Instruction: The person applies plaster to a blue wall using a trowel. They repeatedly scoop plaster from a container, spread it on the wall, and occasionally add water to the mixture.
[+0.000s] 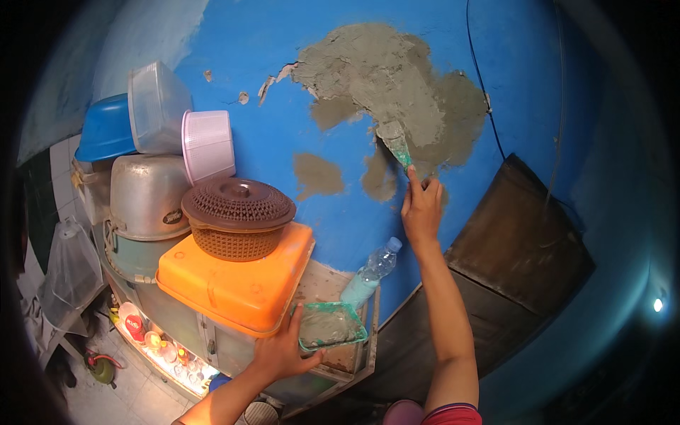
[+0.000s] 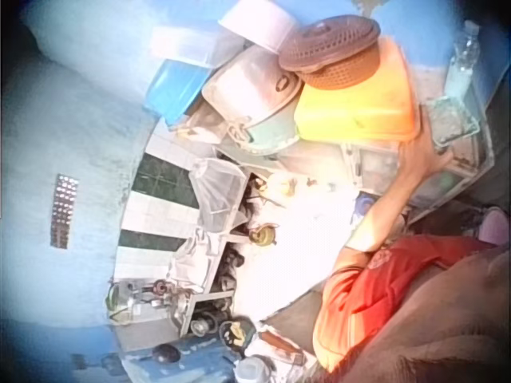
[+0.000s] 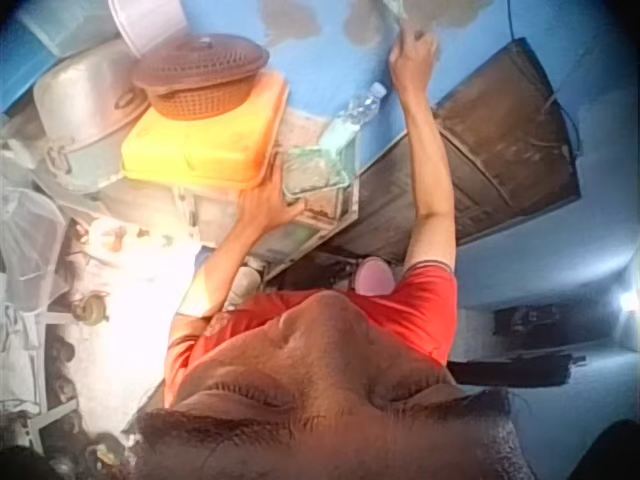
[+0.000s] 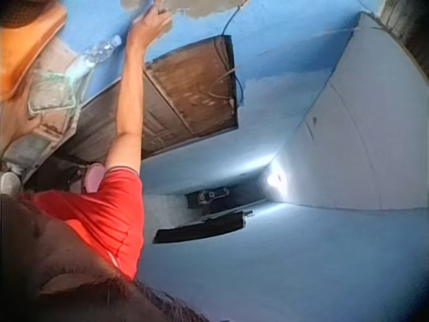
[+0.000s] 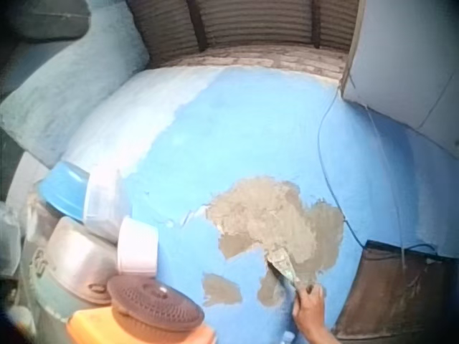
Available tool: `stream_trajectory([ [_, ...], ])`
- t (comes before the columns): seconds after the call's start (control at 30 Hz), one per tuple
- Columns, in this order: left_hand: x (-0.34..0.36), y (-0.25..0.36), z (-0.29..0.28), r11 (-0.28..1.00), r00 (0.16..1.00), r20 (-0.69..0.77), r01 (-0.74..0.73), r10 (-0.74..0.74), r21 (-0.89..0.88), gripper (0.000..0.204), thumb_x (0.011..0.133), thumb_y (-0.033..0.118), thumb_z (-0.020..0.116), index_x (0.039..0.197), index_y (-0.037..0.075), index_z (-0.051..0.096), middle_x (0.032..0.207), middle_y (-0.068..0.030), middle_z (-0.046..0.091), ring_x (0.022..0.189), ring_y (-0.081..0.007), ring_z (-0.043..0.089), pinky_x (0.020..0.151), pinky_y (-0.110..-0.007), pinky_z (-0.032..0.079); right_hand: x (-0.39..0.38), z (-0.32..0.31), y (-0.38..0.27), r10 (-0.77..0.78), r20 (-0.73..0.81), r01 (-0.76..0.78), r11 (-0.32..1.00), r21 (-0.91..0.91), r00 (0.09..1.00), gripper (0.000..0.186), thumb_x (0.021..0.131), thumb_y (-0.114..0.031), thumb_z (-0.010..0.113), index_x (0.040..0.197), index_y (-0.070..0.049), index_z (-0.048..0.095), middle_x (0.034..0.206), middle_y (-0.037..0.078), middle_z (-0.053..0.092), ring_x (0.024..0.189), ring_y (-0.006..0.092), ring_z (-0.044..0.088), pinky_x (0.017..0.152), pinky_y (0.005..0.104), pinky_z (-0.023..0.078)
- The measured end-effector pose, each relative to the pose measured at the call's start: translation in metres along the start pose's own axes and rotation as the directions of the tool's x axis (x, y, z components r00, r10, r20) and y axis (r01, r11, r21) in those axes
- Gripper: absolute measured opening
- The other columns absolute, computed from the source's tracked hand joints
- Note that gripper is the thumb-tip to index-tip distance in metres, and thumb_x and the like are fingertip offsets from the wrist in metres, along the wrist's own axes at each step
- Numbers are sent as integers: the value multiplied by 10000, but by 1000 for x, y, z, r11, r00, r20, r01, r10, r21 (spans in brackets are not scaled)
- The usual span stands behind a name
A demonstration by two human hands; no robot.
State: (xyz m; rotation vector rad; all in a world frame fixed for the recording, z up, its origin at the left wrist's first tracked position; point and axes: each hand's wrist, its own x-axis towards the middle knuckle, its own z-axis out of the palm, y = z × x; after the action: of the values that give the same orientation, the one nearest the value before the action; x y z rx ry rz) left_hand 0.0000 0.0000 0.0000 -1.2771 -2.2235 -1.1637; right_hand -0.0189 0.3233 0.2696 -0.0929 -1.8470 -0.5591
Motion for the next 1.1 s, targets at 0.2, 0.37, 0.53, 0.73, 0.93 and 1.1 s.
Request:
stream_trajectory([
  [0.2, -4, 1, -8, 1000, 999, 51, 2, -2, 2, 1072, 824, 595, 753, 1568, -59, 344, 1438, -314, 493, 1385, -504, 476, 1123, -557, 434, 46, 14, -26, 18, -75, -13, 998, 64, 997, 457, 990, -70, 653, 1431, -188, 641, 1074, 175, 534, 1021, 364, 551, 849, 476, 525],
  [0.37, -1, 1, -3, 1000, 999, 39, 0, 0, -10, 1066, 827, 600, 752, 1565, -57, 351, 1454, -316, 485, 1385, -500, 477, 1126, -548, 435, 34, 30, 5, -3, -29, 4, 1000, 11, 1000, 490, 986, -63, 658, 1448, -221, 635, 1079, 169, 537, 1014, 366, 551, 847, 479, 523],
  [0.53, -2, 0, 2, 998, 1000, 15, -25, 26, -59, 1052, 831, 592, 748, 1556, -70, 370, 1467, -319, 482, 1409, -499, 463, 1136, -549, 428, -7, 9, 45, -70, -11, 70, 997, -13, 997, 541, 964, -47, 689, 1464, -244, 626, 1069, 162, 539, 987, 357, 552, 849, 468, 518],
  [0.73, -4, -4, -2, 1000, 1000, 4, -30, 30, 1, 1076, 840, 612, 721, 1571, -79, 341, 1484, -358, 483, 1416, -508, 465, 1137, -536, 435, 39, 12, -16, -107, -105, 114, 991, 65, 989, 508, 966, -71, 693, 1443, -239, 639, 1063, 155, 533, 991, 346, 550, 853, 442, 523],
  [0.93, -1, 1, -7, 999, 999, 16, -30, 31, -12, 1050, 838, 592, 741, 1549, -87, 372, 1454, -319, 497, 1411, -503, 466, 1130, -538, 441, 80, 34, -39, -55, -21, 56, 998, 20, 998, 490, 981, -58, 661, 1438, -231, 641, 1069, 156, 536, 1029, 353, 551, 885, 449, 510],
  [1.1, -3, -2, -2, 999, 999, -12, -39, 38, -8, 1060, 840, 601, 730, 1558, -85, 361, 1490, -342, 479, 1434, -501, 448, 1143, -534, 431, 38, 18, 11, -76, -2, 76, 996, -40, 997, 512, 960, -31, 670, 1439, -210, 642, 1068, 155, 530, 1012, 350, 549, 886, 449, 508],
])
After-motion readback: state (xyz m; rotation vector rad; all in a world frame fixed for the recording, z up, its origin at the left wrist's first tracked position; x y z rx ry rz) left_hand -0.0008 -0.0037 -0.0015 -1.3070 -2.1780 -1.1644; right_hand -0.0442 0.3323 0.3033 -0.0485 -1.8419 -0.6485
